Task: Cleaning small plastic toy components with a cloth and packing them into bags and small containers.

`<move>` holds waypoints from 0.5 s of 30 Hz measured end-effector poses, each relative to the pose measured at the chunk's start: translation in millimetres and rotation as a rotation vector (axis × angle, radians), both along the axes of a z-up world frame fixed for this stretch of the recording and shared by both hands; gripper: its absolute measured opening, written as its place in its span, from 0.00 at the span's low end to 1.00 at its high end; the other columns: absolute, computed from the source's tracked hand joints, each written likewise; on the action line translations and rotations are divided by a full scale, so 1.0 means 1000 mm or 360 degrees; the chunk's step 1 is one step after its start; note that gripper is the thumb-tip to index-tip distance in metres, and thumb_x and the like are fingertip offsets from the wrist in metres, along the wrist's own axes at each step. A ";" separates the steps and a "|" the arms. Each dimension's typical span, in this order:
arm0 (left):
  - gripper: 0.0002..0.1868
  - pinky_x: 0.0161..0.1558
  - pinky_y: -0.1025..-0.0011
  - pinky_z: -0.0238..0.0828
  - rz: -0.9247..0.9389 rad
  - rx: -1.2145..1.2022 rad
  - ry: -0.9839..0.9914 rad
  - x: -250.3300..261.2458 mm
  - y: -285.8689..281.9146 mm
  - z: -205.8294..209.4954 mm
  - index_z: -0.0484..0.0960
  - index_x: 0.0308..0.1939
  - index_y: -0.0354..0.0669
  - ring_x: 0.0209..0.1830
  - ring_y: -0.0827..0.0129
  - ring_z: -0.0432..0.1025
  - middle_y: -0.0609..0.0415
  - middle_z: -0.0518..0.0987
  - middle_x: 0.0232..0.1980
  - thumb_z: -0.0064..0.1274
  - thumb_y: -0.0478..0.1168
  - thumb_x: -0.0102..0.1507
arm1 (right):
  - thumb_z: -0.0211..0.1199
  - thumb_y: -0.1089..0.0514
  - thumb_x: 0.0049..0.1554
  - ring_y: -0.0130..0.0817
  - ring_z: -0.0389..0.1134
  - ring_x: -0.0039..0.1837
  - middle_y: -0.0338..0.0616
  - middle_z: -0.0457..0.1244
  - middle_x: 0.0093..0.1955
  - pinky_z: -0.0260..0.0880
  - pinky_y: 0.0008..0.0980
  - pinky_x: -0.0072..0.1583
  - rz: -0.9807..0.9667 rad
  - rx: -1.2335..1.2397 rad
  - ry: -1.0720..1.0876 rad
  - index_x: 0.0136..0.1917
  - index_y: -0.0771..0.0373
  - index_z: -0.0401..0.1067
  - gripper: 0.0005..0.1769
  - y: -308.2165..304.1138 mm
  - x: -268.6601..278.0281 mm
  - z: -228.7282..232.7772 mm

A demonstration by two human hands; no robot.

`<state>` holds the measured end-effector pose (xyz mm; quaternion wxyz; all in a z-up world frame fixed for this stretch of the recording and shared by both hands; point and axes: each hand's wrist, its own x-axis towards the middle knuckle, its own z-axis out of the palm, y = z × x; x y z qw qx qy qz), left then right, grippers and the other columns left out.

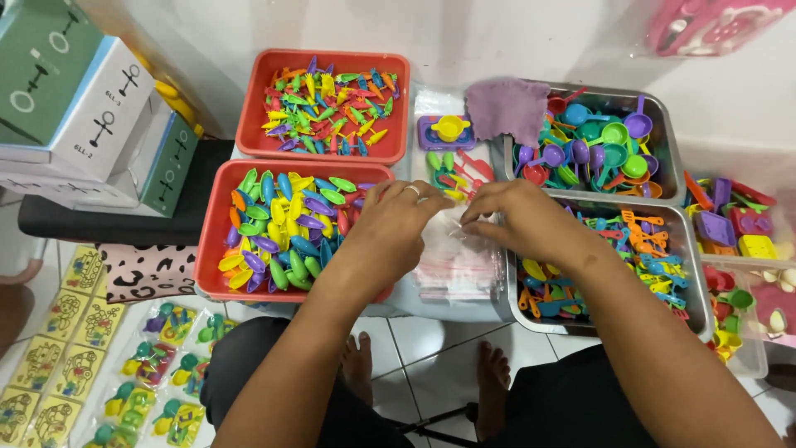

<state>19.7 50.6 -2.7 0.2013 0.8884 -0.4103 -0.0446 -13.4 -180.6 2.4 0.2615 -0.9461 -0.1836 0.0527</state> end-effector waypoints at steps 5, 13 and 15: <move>0.21 0.71 0.46 0.51 -0.0010 -0.0026 -0.0017 0.006 -0.002 0.001 0.82 0.53 0.57 0.65 0.63 0.67 0.60 0.78 0.57 0.58 0.33 0.57 | 0.70 0.59 0.52 0.45 0.75 0.48 0.42 0.74 0.43 0.72 0.44 0.51 -0.0079 0.0244 0.0058 0.42 0.56 0.83 0.03 -0.004 0.002 0.006; 0.70 0.73 0.30 0.37 -0.0118 0.0084 0.0195 -0.007 -0.003 0.017 0.51 0.78 0.48 0.77 0.46 0.52 0.41 0.58 0.76 0.80 0.51 0.39 | 0.70 0.63 0.54 0.36 0.72 0.45 0.43 0.72 0.39 0.71 0.39 0.52 -0.0270 0.0554 0.0181 0.42 0.61 0.83 0.02 -0.014 0.005 0.000; 0.61 0.72 0.33 0.44 0.0002 0.0152 -0.0127 0.000 -0.008 -0.004 0.51 0.78 0.51 0.71 0.52 0.62 0.47 0.67 0.68 0.75 0.39 0.47 | 0.69 0.64 0.55 0.34 0.72 0.45 0.42 0.72 0.39 0.71 0.37 0.53 -0.0295 0.0649 0.0225 0.44 0.62 0.83 0.04 -0.015 0.007 -0.001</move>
